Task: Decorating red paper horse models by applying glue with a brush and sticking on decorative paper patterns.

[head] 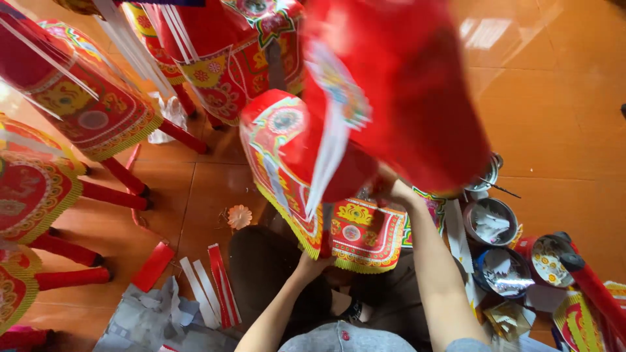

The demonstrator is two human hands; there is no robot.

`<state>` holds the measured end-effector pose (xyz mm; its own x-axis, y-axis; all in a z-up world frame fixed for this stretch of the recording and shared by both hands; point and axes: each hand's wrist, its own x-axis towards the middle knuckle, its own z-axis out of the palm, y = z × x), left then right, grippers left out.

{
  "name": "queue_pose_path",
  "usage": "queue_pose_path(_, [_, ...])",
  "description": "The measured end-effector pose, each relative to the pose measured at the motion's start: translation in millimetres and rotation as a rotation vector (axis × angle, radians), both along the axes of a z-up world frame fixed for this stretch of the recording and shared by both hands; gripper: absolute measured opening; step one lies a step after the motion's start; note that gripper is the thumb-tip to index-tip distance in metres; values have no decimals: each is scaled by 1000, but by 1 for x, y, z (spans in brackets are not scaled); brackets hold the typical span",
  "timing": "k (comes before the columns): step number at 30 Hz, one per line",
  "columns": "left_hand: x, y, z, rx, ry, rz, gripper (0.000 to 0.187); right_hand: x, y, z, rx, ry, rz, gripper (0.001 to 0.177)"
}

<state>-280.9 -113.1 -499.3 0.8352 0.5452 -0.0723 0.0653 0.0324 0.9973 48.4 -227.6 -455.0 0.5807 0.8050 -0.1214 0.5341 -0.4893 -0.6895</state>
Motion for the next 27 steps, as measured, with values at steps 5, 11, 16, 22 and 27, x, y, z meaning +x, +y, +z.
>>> queue_pose_path(5, [25,36,87,248,-2,-43,52,7,-12,47,169,231,-132,28])
queue_pose_path(11, [112,118,146,454,39,173,41,13,13,99,170,13,-457,42])
queue_pose_path(16, [171,168,38,545,134,194,57,1,39,82,122,-94,-651,49])
queue_pose_path(22, [181,174,17,663,172,144,60,-17,47,110,149,92,-702,48])
queue_pose_path(27, [187,179,9,707,291,23,54,8,51,68,179,61,-713,51])
